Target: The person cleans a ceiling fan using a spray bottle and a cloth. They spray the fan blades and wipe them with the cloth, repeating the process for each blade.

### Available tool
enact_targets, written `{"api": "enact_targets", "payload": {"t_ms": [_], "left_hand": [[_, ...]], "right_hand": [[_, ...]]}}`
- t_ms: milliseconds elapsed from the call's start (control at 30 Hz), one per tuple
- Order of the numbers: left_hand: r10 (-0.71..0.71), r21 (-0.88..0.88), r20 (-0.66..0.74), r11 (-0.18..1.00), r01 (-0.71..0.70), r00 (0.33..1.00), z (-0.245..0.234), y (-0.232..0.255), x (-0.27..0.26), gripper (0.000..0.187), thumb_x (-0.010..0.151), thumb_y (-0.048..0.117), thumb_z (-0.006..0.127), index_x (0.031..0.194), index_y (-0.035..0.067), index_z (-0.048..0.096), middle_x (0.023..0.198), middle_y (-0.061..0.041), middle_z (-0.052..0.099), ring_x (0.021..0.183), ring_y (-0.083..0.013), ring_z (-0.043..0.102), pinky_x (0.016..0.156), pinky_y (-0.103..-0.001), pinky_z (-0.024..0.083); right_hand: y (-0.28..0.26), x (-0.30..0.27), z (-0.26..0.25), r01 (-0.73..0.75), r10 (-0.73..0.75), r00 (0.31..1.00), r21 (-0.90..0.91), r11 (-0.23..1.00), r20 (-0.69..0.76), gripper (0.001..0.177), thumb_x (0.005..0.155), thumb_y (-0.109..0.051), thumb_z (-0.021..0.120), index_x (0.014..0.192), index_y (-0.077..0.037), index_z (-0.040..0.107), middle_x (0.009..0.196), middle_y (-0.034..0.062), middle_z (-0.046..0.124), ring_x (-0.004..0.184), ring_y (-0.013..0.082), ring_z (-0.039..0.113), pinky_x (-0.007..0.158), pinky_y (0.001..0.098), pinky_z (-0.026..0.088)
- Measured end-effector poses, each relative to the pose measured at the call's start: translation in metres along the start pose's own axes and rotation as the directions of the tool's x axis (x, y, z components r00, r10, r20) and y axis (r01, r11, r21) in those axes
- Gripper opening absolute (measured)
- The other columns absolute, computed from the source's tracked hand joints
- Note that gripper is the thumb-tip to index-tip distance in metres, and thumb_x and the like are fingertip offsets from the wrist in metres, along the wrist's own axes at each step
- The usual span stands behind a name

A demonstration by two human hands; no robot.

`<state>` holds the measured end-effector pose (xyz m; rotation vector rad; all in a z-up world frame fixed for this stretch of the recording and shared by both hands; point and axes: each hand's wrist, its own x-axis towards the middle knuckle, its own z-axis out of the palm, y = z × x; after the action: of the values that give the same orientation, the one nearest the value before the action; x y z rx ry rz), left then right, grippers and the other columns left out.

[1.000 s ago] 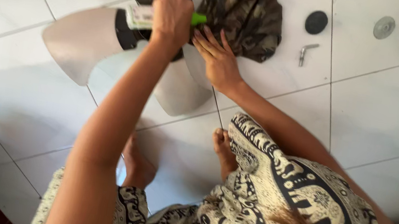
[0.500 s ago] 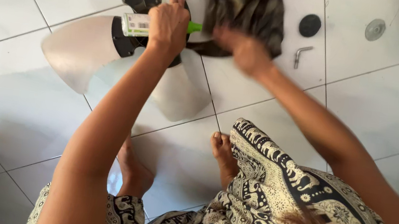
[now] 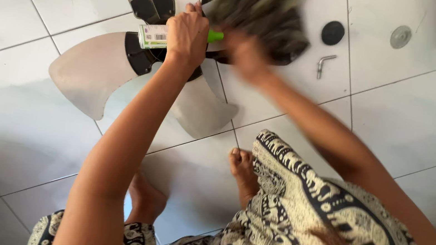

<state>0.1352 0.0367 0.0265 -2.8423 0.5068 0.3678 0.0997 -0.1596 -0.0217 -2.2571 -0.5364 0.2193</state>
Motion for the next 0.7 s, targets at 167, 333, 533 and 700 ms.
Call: {"api": "enact_targets", "payload": {"t_ms": [167,333,533,700], "left_hand": [[-0.004,0.023,0.025,1.0,0.003,1.0,0.007,-0.001,0.003,0.079,0.075,0.019,0.078,0.146,-0.004,0.051,0.104,-0.01,0.066,0.067,-0.018,0.07,0.048,-0.03,0.048],[0.002,-0.075,0.039,0.997,0.001,0.999,-0.003,-0.003,0.003,0.057,0.076,0.018,0.077,0.129,0.004,0.061,0.111,-0.009,0.064,0.084,-0.0208,0.07,0.058,-0.034,0.05],[0.019,-0.005,0.019,1.0,-0.019,1.0,-0.004,0.002,-0.007,0.053,0.074,0.021,0.077,0.123,0.002,0.066,0.11,-0.008,0.063,0.082,-0.0199,0.069,0.053,-0.032,0.05],[0.0,0.047,0.0,0.999,0.0,1.0,-0.002,0.004,-0.001,0.067,0.074,0.021,0.075,0.135,-0.001,0.062,0.1,-0.008,0.064,0.063,-0.0189,0.069,0.045,-0.031,0.046]], "right_hand": [[0.016,0.055,-0.055,0.052,-0.056,0.998,0.139,0.989,0.026,0.062,0.095,0.021,0.04,0.148,-0.006,0.055,0.153,0.0175,0.055,0.139,0.0271,0.057,0.116,0.0343,0.045],[-0.011,0.054,-0.026,0.272,-0.272,0.96,0.02,0.962,0.058,0.072,0.09,0.022,0.042,0.155,-0.008,0.048,0.154,0.0179,0.053,0.142,0.0286,0.053,0.123,0.0392,0.037],[0.014,0.083,-0.072,-0.112,0.112,0.993,-0.008,0.994,0.025,0.064,0.103,0.012,0.044,0.161,-0.014,0.041,0.153,0.0072,0.057,0.13,0.0243,0.066,0.11,0.0308,0.057],[-0.009,0.075,-0.062,-0.159,0.197,0.941,-0.152,0.975,0.274,0.076,0.091,0.018,0.04,0.159,-0.016,0.034,0.159,0.0043,0.052,0.08,0.0293,0.08,0.069,0.0357,0.063]]}}
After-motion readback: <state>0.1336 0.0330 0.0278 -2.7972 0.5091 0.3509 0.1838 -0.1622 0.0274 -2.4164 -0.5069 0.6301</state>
